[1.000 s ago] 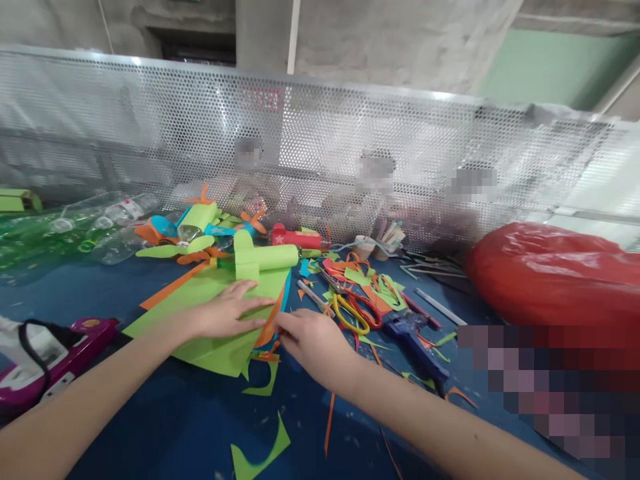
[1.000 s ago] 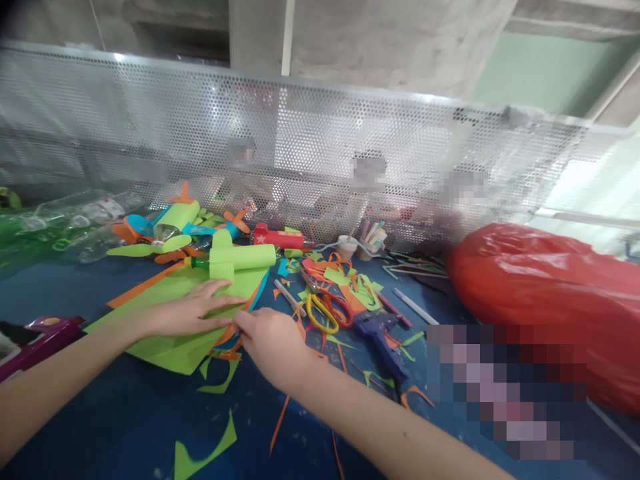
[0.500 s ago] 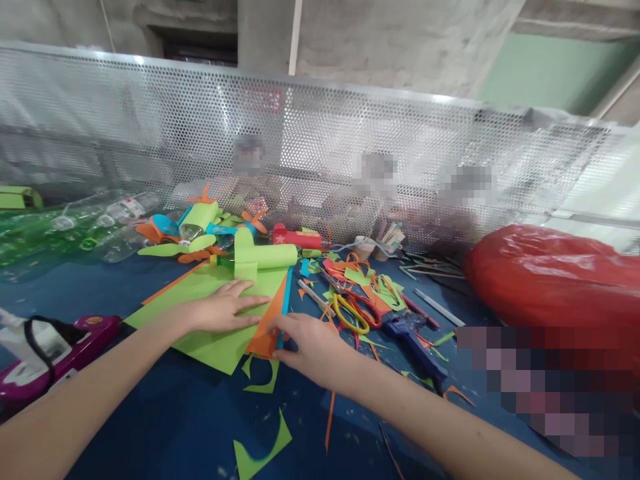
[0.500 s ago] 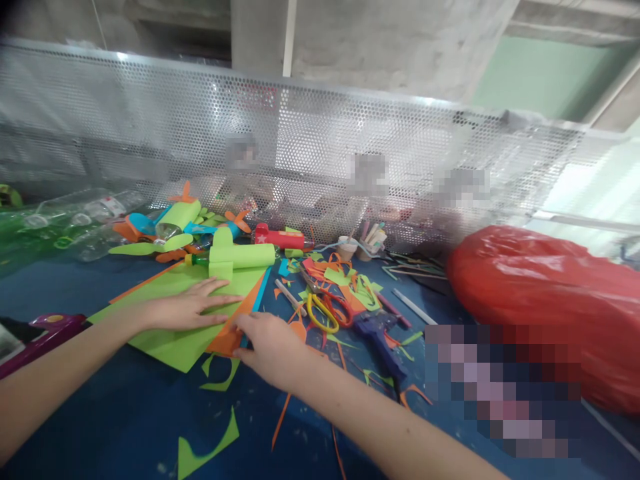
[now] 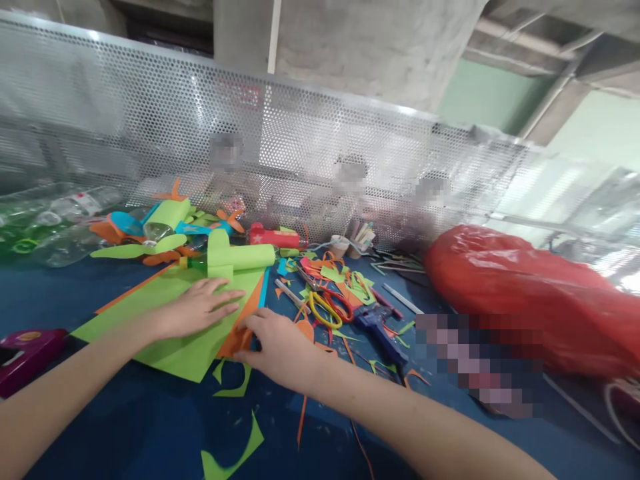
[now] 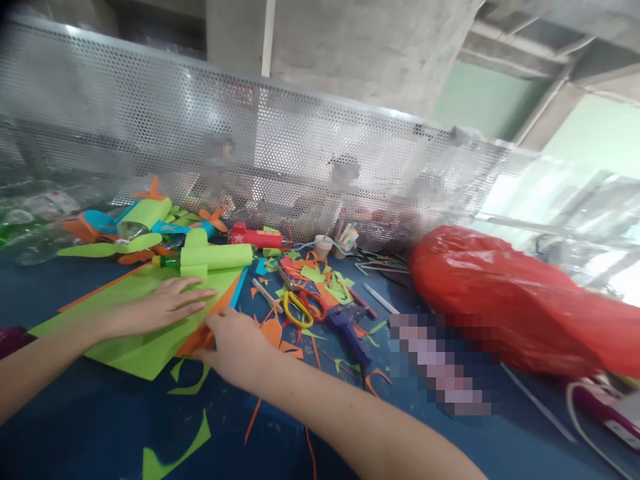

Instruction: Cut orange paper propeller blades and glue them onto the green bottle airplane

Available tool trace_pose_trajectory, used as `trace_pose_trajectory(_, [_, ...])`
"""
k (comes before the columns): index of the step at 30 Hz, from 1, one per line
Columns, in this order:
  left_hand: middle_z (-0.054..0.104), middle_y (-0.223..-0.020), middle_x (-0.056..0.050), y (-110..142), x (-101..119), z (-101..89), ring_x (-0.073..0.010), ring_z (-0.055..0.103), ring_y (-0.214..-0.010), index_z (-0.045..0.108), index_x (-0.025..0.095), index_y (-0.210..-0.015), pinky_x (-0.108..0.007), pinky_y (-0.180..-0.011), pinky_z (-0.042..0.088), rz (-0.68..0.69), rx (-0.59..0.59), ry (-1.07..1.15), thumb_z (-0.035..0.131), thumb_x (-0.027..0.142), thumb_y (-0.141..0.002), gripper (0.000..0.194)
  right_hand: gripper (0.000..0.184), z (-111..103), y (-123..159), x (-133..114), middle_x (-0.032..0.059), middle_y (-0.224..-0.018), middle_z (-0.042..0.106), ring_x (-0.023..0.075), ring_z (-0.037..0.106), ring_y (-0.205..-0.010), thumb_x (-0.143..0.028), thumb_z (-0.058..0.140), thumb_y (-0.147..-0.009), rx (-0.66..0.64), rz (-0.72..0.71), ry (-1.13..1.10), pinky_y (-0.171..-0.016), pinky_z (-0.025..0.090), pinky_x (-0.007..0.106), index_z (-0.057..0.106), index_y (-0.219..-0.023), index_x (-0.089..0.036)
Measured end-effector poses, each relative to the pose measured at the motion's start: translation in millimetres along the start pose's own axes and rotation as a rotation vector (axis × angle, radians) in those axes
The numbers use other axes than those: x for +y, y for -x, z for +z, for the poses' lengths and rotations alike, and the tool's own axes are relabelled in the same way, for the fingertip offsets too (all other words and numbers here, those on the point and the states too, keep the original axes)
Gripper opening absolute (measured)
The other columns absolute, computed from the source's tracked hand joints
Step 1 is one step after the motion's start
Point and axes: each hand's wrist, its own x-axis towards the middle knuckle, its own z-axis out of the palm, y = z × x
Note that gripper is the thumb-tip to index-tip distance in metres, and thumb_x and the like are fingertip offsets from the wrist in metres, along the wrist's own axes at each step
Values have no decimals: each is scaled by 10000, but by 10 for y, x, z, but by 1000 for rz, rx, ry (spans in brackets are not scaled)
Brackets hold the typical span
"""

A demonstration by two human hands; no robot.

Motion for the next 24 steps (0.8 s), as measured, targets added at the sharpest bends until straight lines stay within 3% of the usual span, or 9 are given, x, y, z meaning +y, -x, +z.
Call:
trace_pose_trajectory(3, [471,-1387,-85,-18,48,29,-349,349,-1290,551,375,-1288,-528,-1043,276,3,6,-5,288,600,-921,505,205,18,3,-44,125,-986,668,241,633,-907,-169,611,-830,7,-2,-20,-797,491,324,666,-1023,-123])
trace_pose_trajectory(8, [528,-1297,-90,-53,155,40,-295,401,-1226,627,286,-1211,-471,-1051,300,28,26,21,250,525,-956,514,404,70,-44,22,109,-1144,651,194,561,-1108,35,488,-785,12,-114,-73,-974,392,284,643,-1121,-130])
trace_pose_trajectory(12, [568,-1269,-58,-83,139,55,-246,435,-1199,591,262,-1238,-413,-1054,319,32,38,63,234,469,-973,490,423,92,-106,146,100,-1142,668,228,573,-1097,25,559,-749,-5,-185,-81,-986,377,350,643,-1126,-148])
trace_pose_trajectory(18, [575,-1291,-53,-121,57,81,-217,427,-1221,572,213,-1251,-380,-1079,292,14,47,90,201,426,-979,506,255,40,-179,319,44,-1062,732,176,657,-969,-102,681,-780,-31,-242,-125,-886,453,236,701,-1026,-163])
trace_pose_trajectory(24, [570,-1333,-43,-100,135,4,-253,395,-1274,589,209,-1257,-404,-1097,265,21,18,93,186,442,-984,540,170,59,-194,223,60,-942,759,210,669,-919,-104,613,-839,71,-207,-113,-862,459,302,740,-927,-175])
